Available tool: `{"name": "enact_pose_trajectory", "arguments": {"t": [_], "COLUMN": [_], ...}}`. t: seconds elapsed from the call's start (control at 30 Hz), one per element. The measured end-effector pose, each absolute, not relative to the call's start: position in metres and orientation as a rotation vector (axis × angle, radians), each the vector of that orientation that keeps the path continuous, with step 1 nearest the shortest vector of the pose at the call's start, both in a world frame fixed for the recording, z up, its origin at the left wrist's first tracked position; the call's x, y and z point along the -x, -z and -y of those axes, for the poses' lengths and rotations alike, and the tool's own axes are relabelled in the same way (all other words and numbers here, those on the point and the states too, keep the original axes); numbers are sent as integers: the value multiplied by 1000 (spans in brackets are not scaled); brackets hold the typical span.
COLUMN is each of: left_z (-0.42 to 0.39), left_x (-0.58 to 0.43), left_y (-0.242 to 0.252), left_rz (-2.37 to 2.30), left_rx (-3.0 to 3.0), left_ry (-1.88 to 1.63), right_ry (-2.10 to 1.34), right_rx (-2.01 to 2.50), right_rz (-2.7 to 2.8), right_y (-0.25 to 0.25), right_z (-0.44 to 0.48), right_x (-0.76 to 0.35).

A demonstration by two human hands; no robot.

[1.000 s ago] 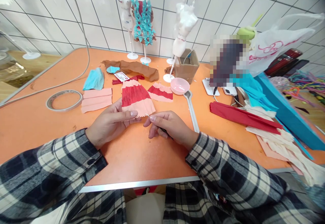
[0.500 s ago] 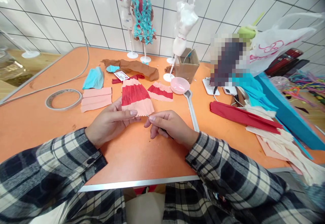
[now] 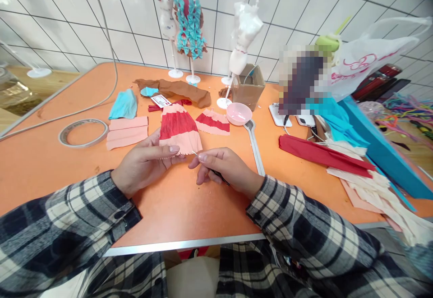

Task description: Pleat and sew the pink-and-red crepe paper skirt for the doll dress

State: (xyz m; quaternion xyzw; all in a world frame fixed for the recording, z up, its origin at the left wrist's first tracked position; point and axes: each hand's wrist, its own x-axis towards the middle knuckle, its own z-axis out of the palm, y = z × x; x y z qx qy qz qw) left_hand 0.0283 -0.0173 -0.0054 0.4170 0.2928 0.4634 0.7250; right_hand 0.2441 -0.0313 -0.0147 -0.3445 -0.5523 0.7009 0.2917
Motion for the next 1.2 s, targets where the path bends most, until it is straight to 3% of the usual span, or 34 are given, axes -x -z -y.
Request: {"name": "enact_pose_trajectory", "arguments": {"t": [1.2], "left_z": [17], "left_x": [-25], "left_y": [8], "left_rz": [-641], "left_rx": [-917], "left_ry": [-985], "right_ry": [-1908], "right_rx": [877], "right_rz": [1473], "right_y": [8], "right_z": [33], "right_x": [-244]}}
